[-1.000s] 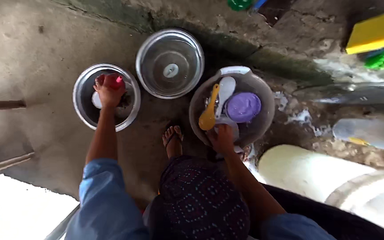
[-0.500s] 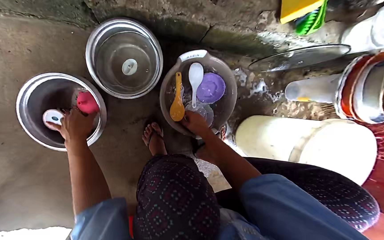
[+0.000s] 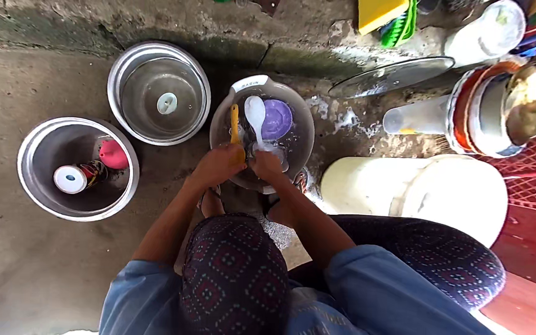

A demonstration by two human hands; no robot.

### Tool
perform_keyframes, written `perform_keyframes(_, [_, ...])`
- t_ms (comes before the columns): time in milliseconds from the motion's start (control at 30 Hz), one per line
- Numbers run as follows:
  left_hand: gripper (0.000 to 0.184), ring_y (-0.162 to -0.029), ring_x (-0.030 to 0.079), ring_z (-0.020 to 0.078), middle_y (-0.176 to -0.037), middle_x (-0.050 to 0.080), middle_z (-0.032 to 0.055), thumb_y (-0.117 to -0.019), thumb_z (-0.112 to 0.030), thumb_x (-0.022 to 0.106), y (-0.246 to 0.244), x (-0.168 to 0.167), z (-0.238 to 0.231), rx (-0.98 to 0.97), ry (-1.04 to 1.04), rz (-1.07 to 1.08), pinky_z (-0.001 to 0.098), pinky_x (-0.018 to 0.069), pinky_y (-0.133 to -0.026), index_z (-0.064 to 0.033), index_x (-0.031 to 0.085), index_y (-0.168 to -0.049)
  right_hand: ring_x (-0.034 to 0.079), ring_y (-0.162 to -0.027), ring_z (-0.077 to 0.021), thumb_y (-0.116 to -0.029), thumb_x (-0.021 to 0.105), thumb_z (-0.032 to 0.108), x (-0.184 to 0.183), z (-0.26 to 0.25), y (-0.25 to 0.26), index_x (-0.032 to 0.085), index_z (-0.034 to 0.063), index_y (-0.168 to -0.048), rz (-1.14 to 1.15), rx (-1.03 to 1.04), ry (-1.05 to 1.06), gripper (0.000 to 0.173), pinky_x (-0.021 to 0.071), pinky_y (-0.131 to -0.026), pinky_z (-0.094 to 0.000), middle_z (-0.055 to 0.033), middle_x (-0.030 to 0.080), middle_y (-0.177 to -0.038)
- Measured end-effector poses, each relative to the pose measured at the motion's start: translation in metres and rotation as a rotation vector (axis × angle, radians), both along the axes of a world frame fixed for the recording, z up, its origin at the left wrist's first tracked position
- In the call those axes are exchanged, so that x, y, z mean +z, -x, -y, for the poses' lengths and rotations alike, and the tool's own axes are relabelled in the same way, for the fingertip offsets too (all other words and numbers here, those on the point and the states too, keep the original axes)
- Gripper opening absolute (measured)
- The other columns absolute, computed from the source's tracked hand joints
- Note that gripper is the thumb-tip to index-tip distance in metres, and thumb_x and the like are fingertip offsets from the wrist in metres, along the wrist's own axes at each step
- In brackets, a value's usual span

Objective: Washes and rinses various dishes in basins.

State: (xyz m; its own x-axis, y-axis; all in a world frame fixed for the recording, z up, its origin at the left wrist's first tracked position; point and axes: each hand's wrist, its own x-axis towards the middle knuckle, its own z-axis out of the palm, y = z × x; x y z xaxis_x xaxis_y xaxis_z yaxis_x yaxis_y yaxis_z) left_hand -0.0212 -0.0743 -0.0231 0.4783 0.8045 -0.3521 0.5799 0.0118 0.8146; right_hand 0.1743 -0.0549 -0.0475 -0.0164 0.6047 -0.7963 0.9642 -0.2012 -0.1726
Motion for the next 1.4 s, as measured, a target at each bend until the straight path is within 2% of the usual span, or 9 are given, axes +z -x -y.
perform_keyframes(200, [0.068, -0.142, 0.044, 0.0391, -0.149, 0.051, 0.0242, -0.0918, -0.03, 0.078, -0.049, -0.01, -0.056, -0.158, -0.139, 0.171, 0.0531, 0.0344, -0.119, 0.001, 0.051, -0.146, 0.068, -0.104, -0.021, -0.1014, 0.057, 0.004, 0.023, -0.031, -0.081, 0.066, -0.004, -0.127, -0.68, -0.243, -0.111, 0.028, 0.0546, -0.096, -0.0423, -0.0189, 0.07, -0.116])
perform_keyframes(467, [0.05, -0.104, 0.067, 0.0345, -0.11, 0.068, 0.0236, -0.0923, -0.035, 0.078, -0.067, 0.006, -0.097, -0.072, 0.081, 0.156, 0.0541, 0.0513, -0.097, 0.0047, 0.064, -0.12, 0.07, -0.09, -0.0068, -0.0994, 0.045, 0.012, 0.034, -0.067, -0.096, 0.072, 0.0053, -0.107, -1.156, -0.498, -0.139, 0.028, 0.0597, -0.085, -0.0302, 0.0002, 0.075, -0.099])
perform_keyframes(567, [0.047, -0.106, 0.067, 0.0336, -0.112, 0.069, 0.0228, -0.0929, -0.034, 0.077, -0.047, 0.002, -0.096, 0.088, 0.095, 0.143, 0.0542, 0.0506, -0.099, 0.0039, 0.067, -0.118, 0.068, -0.102, -0.0171, -0.1009, 0.048, 0.002, 0.006, -0.075, -0.092, 0.064, -0.0054, -0.12, -0.925, -0.47, -0.37, 0.025, 0.0571, -0.093, -0.0355, -0.014, 0.07, -0.114])
perform_keyframes(633, [0.045, -0.105, 0.067, 0.0323, -0.11, 0.069, 0.0218, -0.0931, -0.034, 0.076, -0.028, 0.002, -0.09, 0.231, 0.118, 0.14, 0.0552, 0.052, -0.097, 0.0022, 0.067, -0.118, 0.064, -0.12, -0.0335, -0.0893, 0.069, -0.001, -0.017, -0.071, -0.09, 0.063, -0.0095, -0.125, -0.588, -0.17, -0.439, 0.037, 0.0499, -0.107, -0.0494, -0.0258, 0.066, -0.127])
perform_keyframes(767, [0.038, -0.092, 0.068, 0.0265, -0.101, 0.069, 0.0182, -0.0935, -0.028, 0.076, 0.003, 0.002, -0.077, 0.421, 0.135, 0.173, 0.0501, 0.0555, -0.086, 0.0026, 0.066, -0.114, 0.033, -0.147, -0.0504, -0.083, 0.081, 0.017, -0.066, -0.05, -0.071, 0.048, 0.0025, -0.151, -0.105, 0.347, -0.329, 0.077, 0.0128, -0.123, -0.0684, -0.0283, 0.044, -0.154])
perform_keyframes(867, [0.034, -0.084, 0.067, 0.0224, -0.094, 0.069, 0.0158, -0.0927, -0.023, 0.077, 0.009, 0.0, -0.068, 0.466, 0.172, 0.177, 0.0448, 0.0571, -0.08, 0.0022, 0.065, -0.112, 0.037, -0.145, -0.0485, -0.0939, 0.064, 0.0, -0.08, -0.043, -0.063, 0.054, 0.0065, -0.147, -0.029, 0.342, -0.453, 0.054, 0.0232, -0.12, -0.0665, -0.0249, 0.05, -0.15])
perform_keyframes(1000, [0.031, -0.075, 0.066, 0.0197, -0.089, 0.068, 0.0137, -0.093, -0.021, 0.077, 0.009, 0.004, -0.059, 0.443, 0.206, 0.163, 0.0396, 0.0574, -0.071, 0.0008, 0.064, -0.111, 0.046, -0.135, -0.0502, -0.0925, 0.068, 0.001, -0.071, -0.043, -0.061, 0.063, 0.0102, -0.139, -0.118, 0.369, -0.459, 0.048, 0.0312, -0.111, -0.0709, -0.0243, 0.058, -0.141])
perform_keyframes(1200, [0.025, -0.075, 0.066, 0.0135, -0.09, 0.069, 0.0091, -0.0951, -0.019, 0.073, 0.012, 0.015, -0.049, 0.511, 0.198, 0.301, 0.0337, 0.0578, -0.071, -0.0023, 0.064, -0.112, 0.067, -0.108, -0.0373, -0.0994, 0.067, 0.013, -0.029, -0.048, -0.067, 0.061, -0.0101, -0.124, -0.589, -0.375, -0.515, 0.035, 0.0513, -0.1, -0.0544, -0.0277, 0.068, -0.114])
perform_keyframes(1400, [0.022, -0.079, 0.066, 0.0109, -0.09, 0.068, 0.0073, -0.0926, -0.012, 0.073, 0.004, 0.046, -0.045, 0.588, 0.152, 0.427, 0.0307, 0.0581, -0.076, 0.0001, 0.063, -0.109, 0.067, -0.102, -0.02, -0.1028, 0.061, 0.013, -0.02, -0.033, -0.091, 0.05, 0.0014, -0.135, -1.081, -1.156, -0.375, 0.035, 0.0584, -0.09, -0.0407, -0.0133, 0.065, -0.118])
